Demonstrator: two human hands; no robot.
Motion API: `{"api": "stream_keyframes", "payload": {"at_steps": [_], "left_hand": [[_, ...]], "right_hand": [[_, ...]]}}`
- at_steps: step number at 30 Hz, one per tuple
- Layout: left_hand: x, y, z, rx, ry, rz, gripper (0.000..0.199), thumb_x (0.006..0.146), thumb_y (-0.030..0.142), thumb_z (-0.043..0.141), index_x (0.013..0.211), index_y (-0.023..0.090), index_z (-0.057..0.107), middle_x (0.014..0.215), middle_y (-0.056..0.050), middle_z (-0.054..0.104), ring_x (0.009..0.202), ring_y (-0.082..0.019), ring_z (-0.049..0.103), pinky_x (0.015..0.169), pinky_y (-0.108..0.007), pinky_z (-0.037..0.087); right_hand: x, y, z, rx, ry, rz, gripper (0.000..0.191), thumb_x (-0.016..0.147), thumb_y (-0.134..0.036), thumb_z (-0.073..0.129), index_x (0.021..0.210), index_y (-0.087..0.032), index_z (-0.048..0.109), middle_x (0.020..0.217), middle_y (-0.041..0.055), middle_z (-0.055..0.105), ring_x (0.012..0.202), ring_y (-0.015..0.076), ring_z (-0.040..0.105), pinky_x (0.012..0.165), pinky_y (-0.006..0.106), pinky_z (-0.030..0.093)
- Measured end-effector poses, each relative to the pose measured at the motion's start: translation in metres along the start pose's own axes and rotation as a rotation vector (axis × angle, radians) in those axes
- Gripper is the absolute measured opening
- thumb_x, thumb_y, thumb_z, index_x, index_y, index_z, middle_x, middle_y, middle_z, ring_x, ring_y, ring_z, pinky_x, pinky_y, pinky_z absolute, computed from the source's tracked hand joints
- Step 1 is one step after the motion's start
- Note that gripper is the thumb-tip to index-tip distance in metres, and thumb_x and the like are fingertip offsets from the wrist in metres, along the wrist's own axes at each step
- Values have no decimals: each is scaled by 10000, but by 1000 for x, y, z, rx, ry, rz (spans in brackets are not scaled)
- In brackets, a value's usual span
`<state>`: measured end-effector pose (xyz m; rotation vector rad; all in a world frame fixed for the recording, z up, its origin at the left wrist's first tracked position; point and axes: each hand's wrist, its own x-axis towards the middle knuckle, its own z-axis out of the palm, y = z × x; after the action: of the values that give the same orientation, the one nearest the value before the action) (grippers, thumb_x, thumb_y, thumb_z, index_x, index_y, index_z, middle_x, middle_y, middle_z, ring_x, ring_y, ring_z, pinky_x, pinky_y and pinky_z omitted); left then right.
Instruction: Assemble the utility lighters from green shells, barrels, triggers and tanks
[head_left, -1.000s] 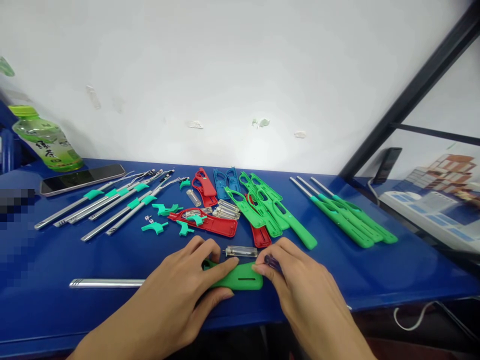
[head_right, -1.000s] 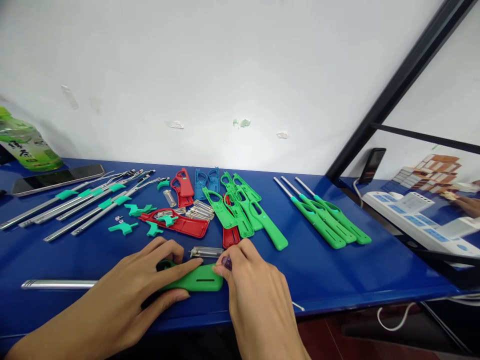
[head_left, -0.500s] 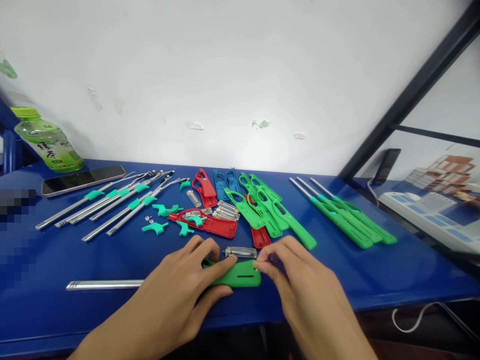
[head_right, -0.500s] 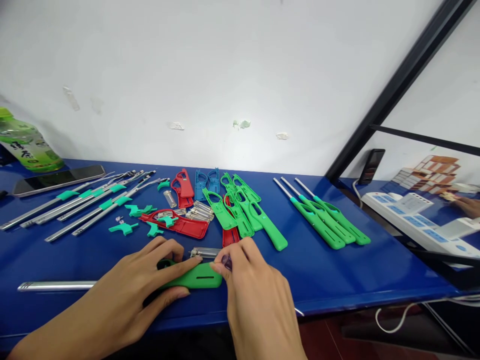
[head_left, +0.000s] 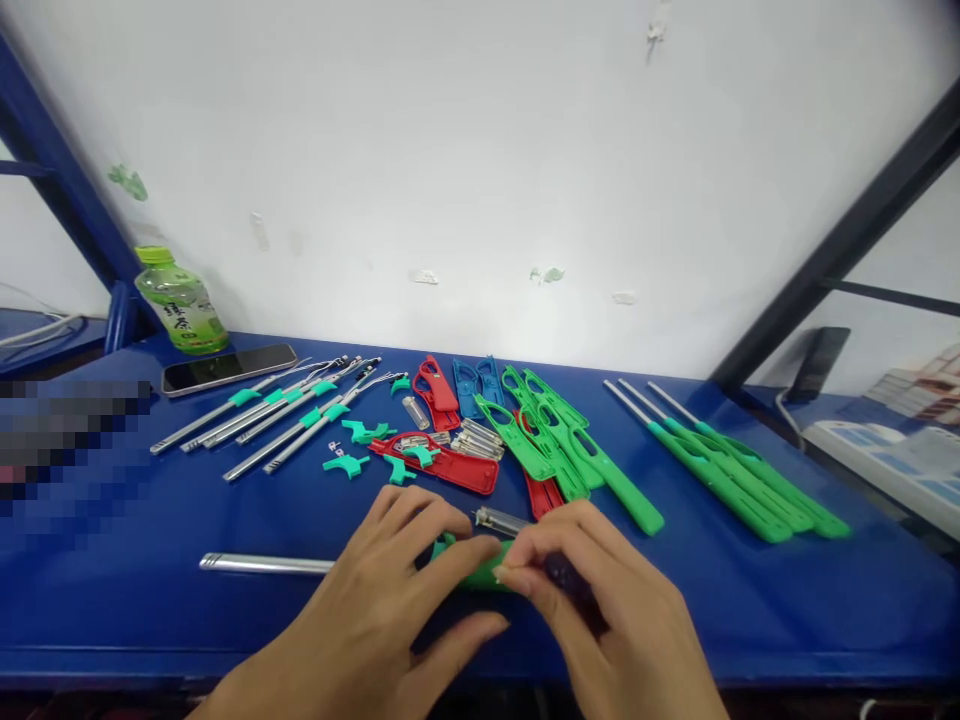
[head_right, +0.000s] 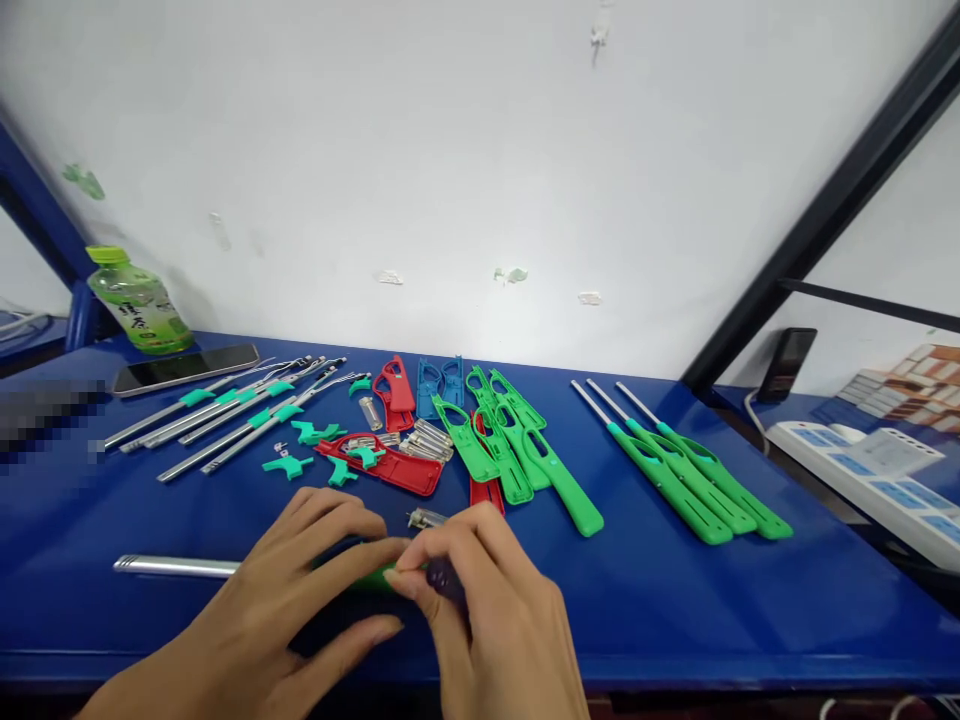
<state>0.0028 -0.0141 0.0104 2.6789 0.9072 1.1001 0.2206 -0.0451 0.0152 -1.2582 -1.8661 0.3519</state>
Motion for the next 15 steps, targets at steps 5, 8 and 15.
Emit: {"api": "stream_keyframes", "payload": {"at_steps": [5, 8, 15], "left_hand": [[0, 11, -3, -261, 74, -41, 194, 1124, 135, 600, 1147, 266, 741, 986, -14, 752, 892, -161, 686, 846, -308, 602], [1, 13, -5, -257, 52, -50, 235, 1125, 114, 570, 1097, 257, 755, 970, -19, 746, 866, -161, 688, 815, -317, 585], [0, -57, -41, 401, 76, -70, 280, 1141, 232, 542, 1107, 276, 816, 1042, -54, 800, 914, -236, 671, 839, -425, 461]], "right_hand": [[-2, -10, 9, 79, 43, -14, 336, 1149, -495, 580, 952, -300, 770, 901, 4, 741, 706, 146, 738, 708, 210, 616], [0, -8, 6, 94, 28, -46, 270, 1135, -442, 626, 963, -303, 781, 900, -2, 749, 712, 142, 751, 699, 197, 619], [-1, -2, -4, -11, 99, -7, 140, 1086, -391, 704, 1052, -346, 832, 927, -6, 751, 551, 116, 678, 503, 207, 557]]}}
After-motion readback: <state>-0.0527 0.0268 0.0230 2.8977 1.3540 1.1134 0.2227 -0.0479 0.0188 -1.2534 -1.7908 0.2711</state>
